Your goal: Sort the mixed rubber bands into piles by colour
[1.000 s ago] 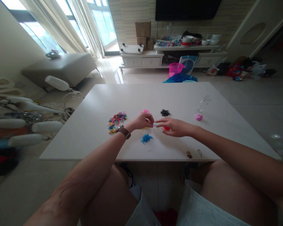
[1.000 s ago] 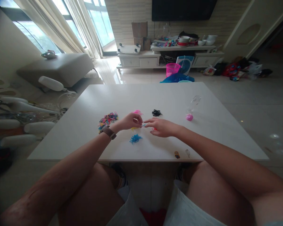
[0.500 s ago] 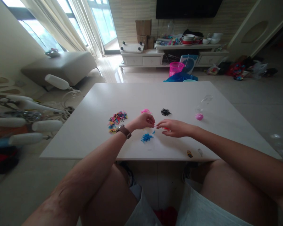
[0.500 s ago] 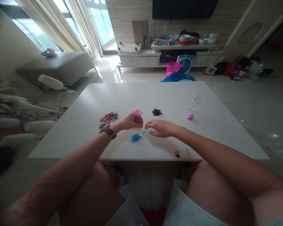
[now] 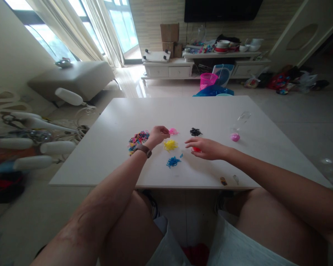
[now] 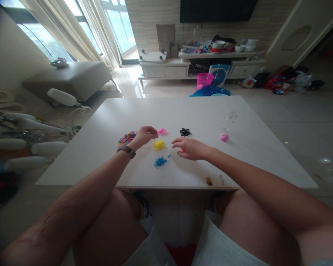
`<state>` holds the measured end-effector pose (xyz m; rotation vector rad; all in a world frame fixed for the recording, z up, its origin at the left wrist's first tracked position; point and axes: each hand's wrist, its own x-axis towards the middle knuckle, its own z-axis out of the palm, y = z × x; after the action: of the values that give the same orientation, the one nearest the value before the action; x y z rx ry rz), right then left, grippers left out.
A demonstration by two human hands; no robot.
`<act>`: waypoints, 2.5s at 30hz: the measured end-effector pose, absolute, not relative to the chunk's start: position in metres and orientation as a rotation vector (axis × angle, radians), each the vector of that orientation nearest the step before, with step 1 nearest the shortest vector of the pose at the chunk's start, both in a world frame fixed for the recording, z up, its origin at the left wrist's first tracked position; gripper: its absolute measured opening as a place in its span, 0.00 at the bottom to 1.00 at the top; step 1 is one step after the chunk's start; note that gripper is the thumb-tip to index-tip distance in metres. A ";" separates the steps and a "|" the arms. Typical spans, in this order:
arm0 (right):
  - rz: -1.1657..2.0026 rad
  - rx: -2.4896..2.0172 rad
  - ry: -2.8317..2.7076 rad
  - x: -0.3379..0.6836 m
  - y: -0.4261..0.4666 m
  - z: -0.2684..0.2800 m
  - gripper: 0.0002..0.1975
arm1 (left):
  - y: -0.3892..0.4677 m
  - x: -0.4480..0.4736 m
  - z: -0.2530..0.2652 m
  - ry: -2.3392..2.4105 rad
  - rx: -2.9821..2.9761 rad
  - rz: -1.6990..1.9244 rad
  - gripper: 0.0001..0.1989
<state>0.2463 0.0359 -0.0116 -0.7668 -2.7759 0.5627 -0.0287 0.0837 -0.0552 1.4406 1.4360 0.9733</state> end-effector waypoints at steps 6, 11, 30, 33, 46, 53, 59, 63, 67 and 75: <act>0.569 -0.749 -2.791 0.245 0.035 -0.011 0.14 | 0.088 -0.030 -0.059 1.476 1.088 1.138 0.11; 0.626 -0.788 -2.841 0.242 0.033 -0.022 0.14 | 0.096 -0.025 -0.057 1.356 0.990 1.164 0.15; 0.679 -0.810 -2.900 0.227 0.025 -0.044 0.15 | 0.093 -0.073 -0.034 1.452 0.895 1.298 0.07; 0.695 -0.849 -2.804 0.223 0.024 -0.053 0.19 | 0.088 -0.081 -0.032 1.457 0.900 1.303 0.08; 0.889 -0.980 -2.344 0.204 0.004 -0.083 0.15 | 0.078 -0.125 -0.024 1.610 0.980 1.347 0.07; 0.851 -1.283 -1.780 0.205 0.007 -0.066 0.09 | 0.066 -0.149 -0.045 2.030 1.357 0.913 0.10; 1.082 -1.242 -1.271 0.204 -0.006 -0.033 0.11 | 0.064 -0.147 -0.069 2.007 1.539 0.711 0.10; 1.172 -1.206 -0.962 0.211 -0.006 -0.009 0.09 | 0.066 -0.142 -0.081 2.038 1.634 0.661 0.12; 1.195 -1.203 -0.873 0.220 -0.005 0.007 0.08 | 0.069 -0.141 -0.081 2.030 1.622 0.724 0.05; 1.242 -1.102 -0.826 0.236 -0.018 0.033 0.10 | 0.070 -0.145 -0.068 2.013 1.488 0.819 0.01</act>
<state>0.2361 -0.0183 0.0333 -1.1021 -0.8259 1.2424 -0.1453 0.0701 -0.0683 1.4879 2.0127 0.8188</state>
